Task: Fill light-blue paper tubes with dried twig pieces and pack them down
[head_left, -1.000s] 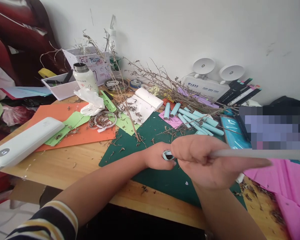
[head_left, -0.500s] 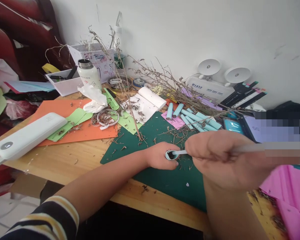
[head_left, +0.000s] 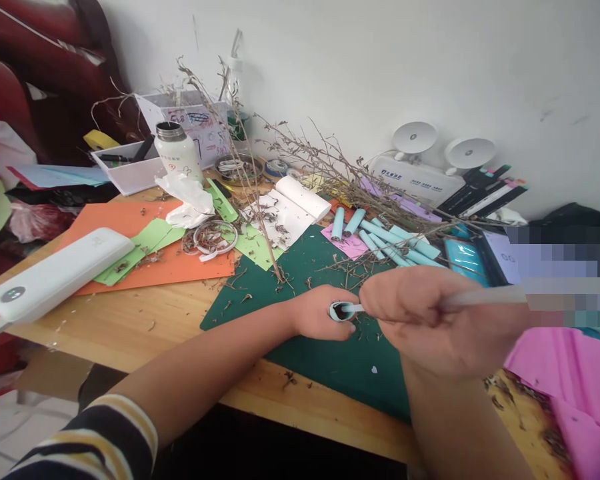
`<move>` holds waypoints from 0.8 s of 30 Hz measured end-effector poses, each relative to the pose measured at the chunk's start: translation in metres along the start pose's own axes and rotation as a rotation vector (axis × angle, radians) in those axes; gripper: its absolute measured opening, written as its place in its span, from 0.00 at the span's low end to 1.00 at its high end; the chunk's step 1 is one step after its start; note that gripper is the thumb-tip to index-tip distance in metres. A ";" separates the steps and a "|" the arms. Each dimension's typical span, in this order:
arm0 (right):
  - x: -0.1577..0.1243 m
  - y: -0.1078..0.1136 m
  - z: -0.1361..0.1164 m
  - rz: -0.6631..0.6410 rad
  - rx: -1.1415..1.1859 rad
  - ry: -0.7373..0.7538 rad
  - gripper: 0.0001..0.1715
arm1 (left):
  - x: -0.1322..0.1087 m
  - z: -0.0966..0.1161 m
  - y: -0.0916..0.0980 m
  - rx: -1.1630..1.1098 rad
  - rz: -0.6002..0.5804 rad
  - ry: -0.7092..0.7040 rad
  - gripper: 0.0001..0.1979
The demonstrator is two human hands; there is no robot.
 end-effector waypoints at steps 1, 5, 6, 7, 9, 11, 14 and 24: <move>0.001 0.000 0.000 0.001 0.032 -0.001 0.31 | 0.000 0.000 0.000 -0.004 0.003 0.001 0.06; 0.003 0.001 0.003 0.009 0.146 -0.020 0.30 | -0.002 0.000 0.001 -0.052 0.017 0.002 0.07; 0.003 0.001 0.002 0.010 0.155 -0.017 0.30 | -0.002 0.000 0.001 -0.051 0.016 -0.002 0.06; 0.003 0.002 0.001 0.016 0.154 -0.008 0.30 | -0.002 0.000 0.001 -0.045 0.010 -0.014 0.06; 0.002 0.004 -0.002 0.040 0.139 0.033 0.31 | -0.001 0.002 0.000 -0.035 0.002 -0.037 0.06; 0.001 0.006 -0.003 0.076 0.119 0.044 0.31 | -0.001 0.000 0.001 -0.046 0.013 -0.028 0.07; 0.000 0.006 -0.001 0.102 0.081 0.028 0.31 | -0.001 -0.003 0.002 -0.040 0.019 0.001 0.07; 0.002 0.002 -0.001 0.080 0.104 0.078 0.32 | -0.002 -0.005 -0.002 0.003 0.001 -0.038 0.05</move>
Point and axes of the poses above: each hand's wrist, its own x-axis towards the middle knuckle, its own y-axis out of the back of the hand, z = x × y, the point moved 9 cm from there along x, towards the middle knuckle, and after that the axes turned 1 degree about -z, right-handed, at the moved point
